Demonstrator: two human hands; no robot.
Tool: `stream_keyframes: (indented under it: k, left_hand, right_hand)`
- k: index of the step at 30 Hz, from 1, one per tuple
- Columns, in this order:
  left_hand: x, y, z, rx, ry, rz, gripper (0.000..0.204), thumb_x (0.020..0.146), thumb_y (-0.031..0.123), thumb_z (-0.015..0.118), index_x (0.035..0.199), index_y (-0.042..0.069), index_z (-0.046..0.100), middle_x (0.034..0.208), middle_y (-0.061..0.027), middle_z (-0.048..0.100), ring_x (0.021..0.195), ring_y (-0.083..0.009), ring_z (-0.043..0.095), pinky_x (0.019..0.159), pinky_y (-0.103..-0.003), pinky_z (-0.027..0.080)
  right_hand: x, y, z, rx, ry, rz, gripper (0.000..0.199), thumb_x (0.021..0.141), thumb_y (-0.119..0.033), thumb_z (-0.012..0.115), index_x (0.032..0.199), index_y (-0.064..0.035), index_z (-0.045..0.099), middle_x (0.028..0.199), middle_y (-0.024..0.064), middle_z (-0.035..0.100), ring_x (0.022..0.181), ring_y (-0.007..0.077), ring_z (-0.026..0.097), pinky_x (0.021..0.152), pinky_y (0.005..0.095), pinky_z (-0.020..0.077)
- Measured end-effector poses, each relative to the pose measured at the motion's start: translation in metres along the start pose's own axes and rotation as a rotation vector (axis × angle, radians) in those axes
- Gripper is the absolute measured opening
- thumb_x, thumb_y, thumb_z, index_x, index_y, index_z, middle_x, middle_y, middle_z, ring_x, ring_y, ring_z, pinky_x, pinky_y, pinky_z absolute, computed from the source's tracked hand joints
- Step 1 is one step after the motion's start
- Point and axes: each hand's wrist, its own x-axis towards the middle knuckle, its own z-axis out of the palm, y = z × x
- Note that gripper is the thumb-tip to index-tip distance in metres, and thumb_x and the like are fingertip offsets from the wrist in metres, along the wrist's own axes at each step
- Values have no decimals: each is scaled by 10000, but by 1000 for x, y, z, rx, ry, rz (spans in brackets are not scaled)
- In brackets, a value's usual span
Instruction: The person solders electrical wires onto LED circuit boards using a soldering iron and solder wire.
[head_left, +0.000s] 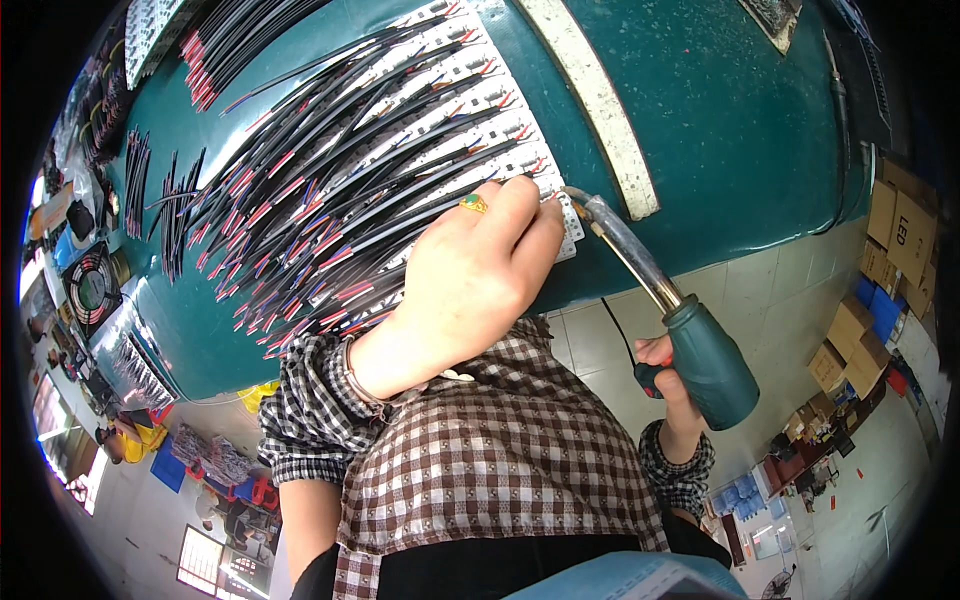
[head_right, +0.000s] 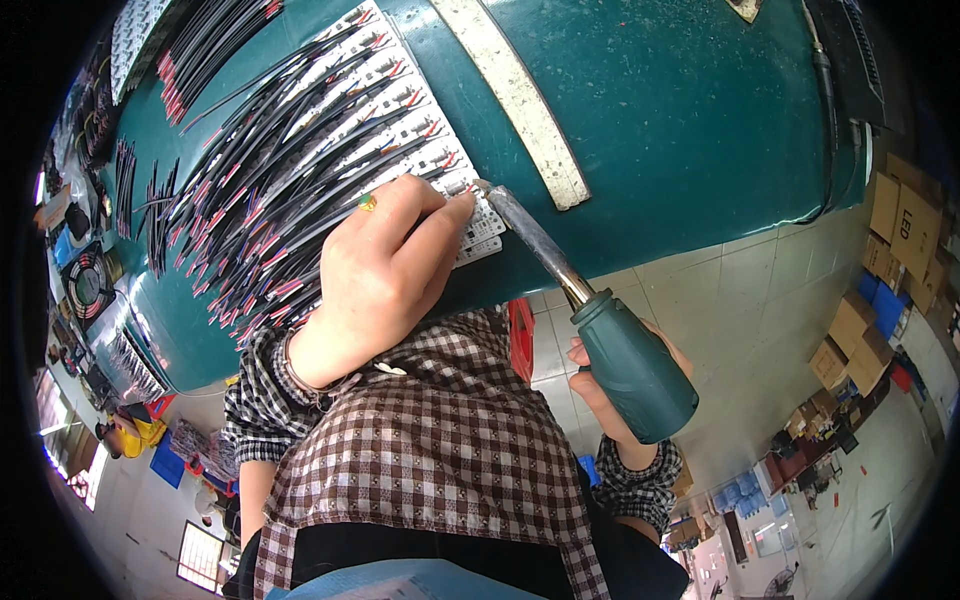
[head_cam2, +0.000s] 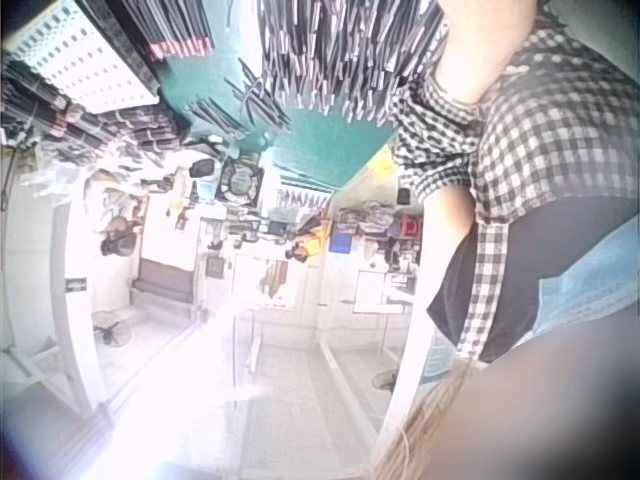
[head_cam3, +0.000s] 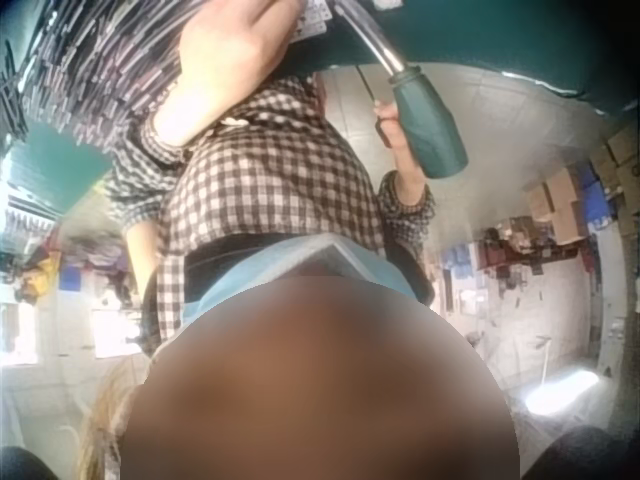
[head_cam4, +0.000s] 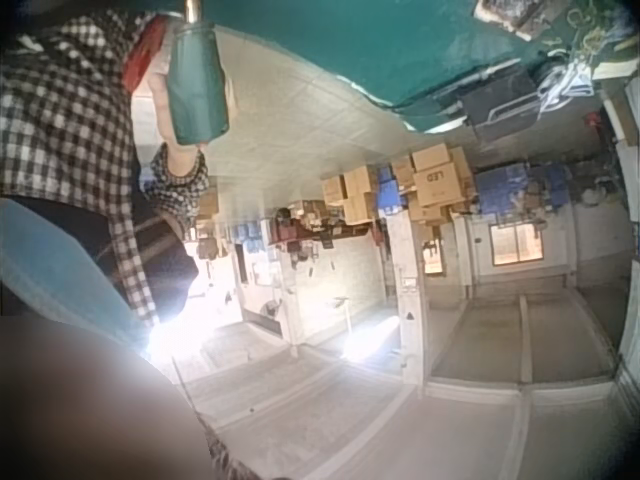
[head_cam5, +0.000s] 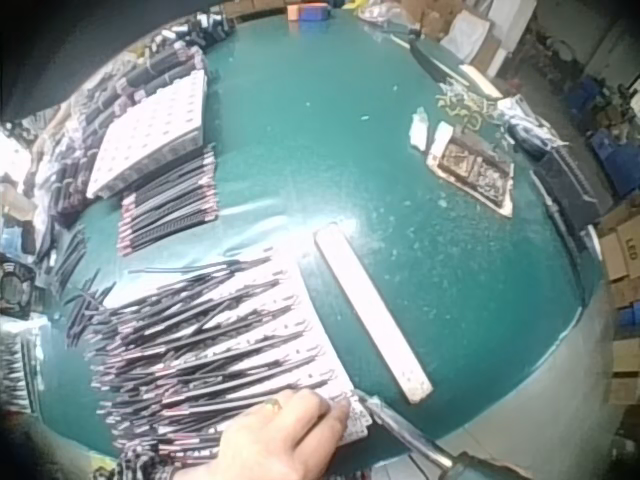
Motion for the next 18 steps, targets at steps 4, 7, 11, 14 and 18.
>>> stream_keyframes:
  k: [4,7,11,14,18]
  left_hand:
    - [0,2,-1,-1,-17,-17,179,748,21,714,922,34,674,780,-41,526,640,-185,556,523,-298,458]
    - [1,2,-2,-1,-23,-19,177,751,22,714,924,34,675,781,-40,527,639,-185,556,522,-299,458]
    - [0,2,-1,3,-24,-20,177,753,26,715,925,35,676,782,-40,527,639,-185,556,519,-297,456]
    - [-1,2,-1,9,-20,-22,177,756,27,715,928,36,677,784,-40,527,639,-184,556,519,-297,457]
    - [0,3,-2,8,-28,-35,184,755,24,714,935,38,679,781,-40,525,635,-184,552,518,-300,456]
  right_hand:
    - [-1,-1,3,24,38,24,404,753,-168,827,1020,70,639,847,118,703,806,196,690,775,318,559]
    - [-1,2,0,-23,11,-11,415,747,-169,831,1026,71,638,842,115,705,801,191,691,772,310,559]
    - [-3,0,1,-41,7,17,434,741,-170,837,1036,74,633,841,113,705,801,187,691,771,308,560]
    - [-4,2,0,-45,16,26,447,736,-166,841,1043,78,628,841,115,705,806,191,693,777,315,561]
    - [-5,3,-2,-22,0,-27,455,733,-167,844,1044,82,623,838,115,704,812,201,696,790,326,562]
